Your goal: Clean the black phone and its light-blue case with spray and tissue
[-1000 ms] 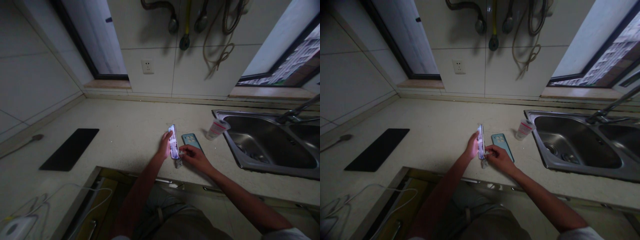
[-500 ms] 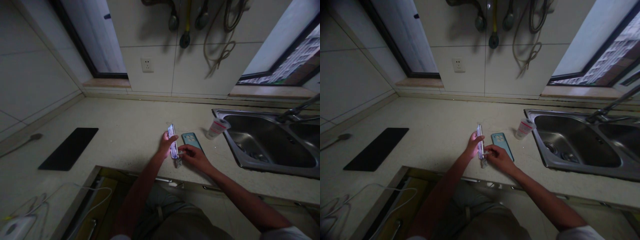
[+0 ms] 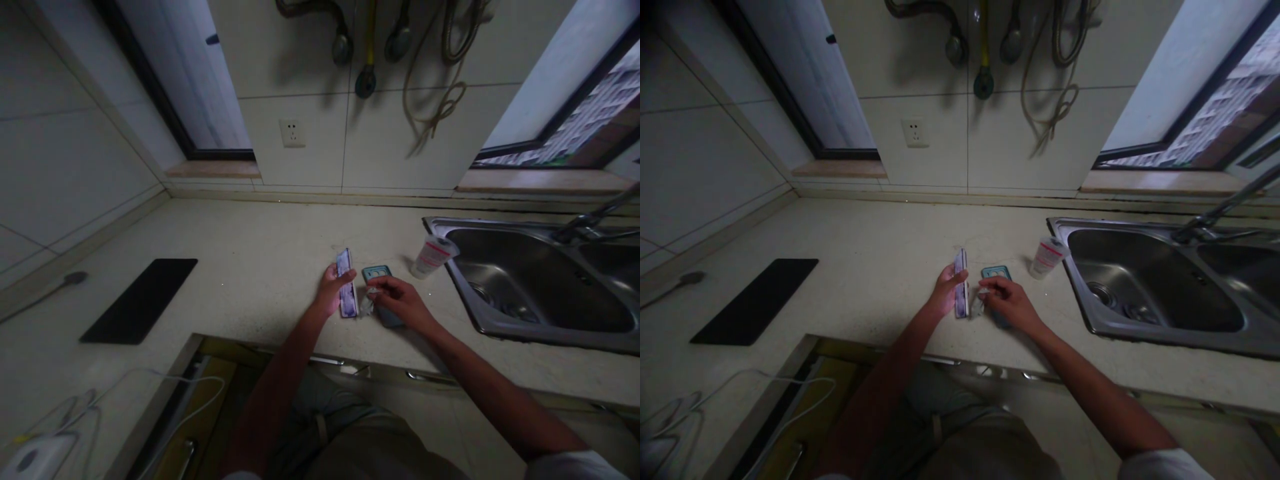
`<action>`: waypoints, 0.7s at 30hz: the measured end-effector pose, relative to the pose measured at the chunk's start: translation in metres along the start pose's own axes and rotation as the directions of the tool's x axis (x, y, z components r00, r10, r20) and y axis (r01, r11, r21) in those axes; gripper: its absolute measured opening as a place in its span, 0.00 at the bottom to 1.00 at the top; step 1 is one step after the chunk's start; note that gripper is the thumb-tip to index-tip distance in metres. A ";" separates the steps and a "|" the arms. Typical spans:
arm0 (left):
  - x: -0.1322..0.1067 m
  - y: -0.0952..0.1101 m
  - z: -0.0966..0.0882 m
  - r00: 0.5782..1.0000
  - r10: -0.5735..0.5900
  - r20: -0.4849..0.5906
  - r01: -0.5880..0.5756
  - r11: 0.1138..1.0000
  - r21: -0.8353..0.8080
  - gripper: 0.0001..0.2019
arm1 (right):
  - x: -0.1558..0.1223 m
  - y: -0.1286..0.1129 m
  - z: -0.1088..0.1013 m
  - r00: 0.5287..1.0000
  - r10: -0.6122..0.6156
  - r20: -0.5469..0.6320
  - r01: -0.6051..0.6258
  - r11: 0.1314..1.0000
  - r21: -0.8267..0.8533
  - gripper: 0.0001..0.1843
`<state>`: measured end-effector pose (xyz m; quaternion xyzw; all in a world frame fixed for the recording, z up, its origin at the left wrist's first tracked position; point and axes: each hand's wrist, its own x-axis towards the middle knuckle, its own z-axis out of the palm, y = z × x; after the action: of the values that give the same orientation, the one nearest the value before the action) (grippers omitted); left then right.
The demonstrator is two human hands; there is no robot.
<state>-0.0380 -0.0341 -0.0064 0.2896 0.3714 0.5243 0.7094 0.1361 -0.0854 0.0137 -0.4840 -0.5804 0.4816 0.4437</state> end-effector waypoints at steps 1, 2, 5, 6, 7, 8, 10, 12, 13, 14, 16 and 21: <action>0.001 -0.001 -0.001 1.000 0.011 0.021 -0.011 1.000 0.003 0.33 | 0.003 -0.002 -0.005 1.000 0.010 -0.023 -0.010 1.000 0.016 0.20; 0.001 -0.003 -0.002 0.999 0.014 0.040 -0.015 1.000 0.004 0.33 | 0.007 -0.004 -0.010 0.999 0.017 -0.043 -0.016 0.999 0.028 0.21; 0.002 -0.004 -0.006 0.996 -0.020 0.081 0.019 1.000 0.013 0.33 | 0.017 -0.010 -0.026 0.995 0.013 -0.099 -0.009 0.999 0.044 0.21; 0.002 -0.004 -0.007 0.995 -0.033 0.093 0.032 0.999 0.013 0.33 | 0.021 -0.010 -0.031 0.994 0.006 -0.112 -0.001 0.999 0.039 0.22; 0.002 -0.003 -0.008 0.995 -0.036 0.096 0.036 0.999 0.010 0.31 | 0.023 -0.010 -0.036 0.993 -0.005 -0.119 0.008 1.000 0.023 0.22; 0.002 -0.002 -0.009 0.996 -0.030 0.083 0.030 1.000 0.003 0.30 | 0.026 -0.009 -0.041 0.992 -0.019 -0.123 0.018 1.000 -0.005 0.23; 0.004 0.000 -0.010 1.000 0.012 0.020 -0.012 1.000 -0.019 0.26 | 0.027 -0.004 -0.052 0.990 -0.060 -0.126 0.047 0.993 -0.108 0.22; 0.006 0.002 -0.011 1.000 0.019 -0.012 -0.020 0.999 -0.043 0.23 | 0.025 0.004 -0.064 0.989 -0.100 -0.113 0.069 0.965 -0.255 0.20; 0.006 0.002 -0.012 1.000 0.012 -0.011 -0.012 0.999 -0.046 0.22 | 0.022 0.009 -0.069 0.989 -0.108 -0.098 0.070 0.941 -0.330 0.19; 0.006 0.002 -0.013 1.000 0.004 -0.008 -0.005 0.999 -0.041 0.21 | 0.019 0.013 -0.074 0.992 -0.102 -0.081 0.061 0.914 -0.402 0.18; 0.005 0.000 -0.013 1.000 -0.001 -0.023 0.002 1.000 0.001 0.20 | 0.011 0.021 -0.084 0.997 -0.045 -0.055 0.009 0.850 -0.527 0.18; 0.000 -0.015 -0.002 0.997 -0.001 -0.078 0.012 0.989 0.145 0.16 | 0.000 0.031 -0.088 0.996 0.059 -0.060 -0.084 0.734 -0.674 0.21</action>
<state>-0.0317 -0.0380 -0.0194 0.3185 0.4368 0.5047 0.6731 0.2262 -0.0723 -0.0045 -0.6421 -0.6889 0.2465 0.2290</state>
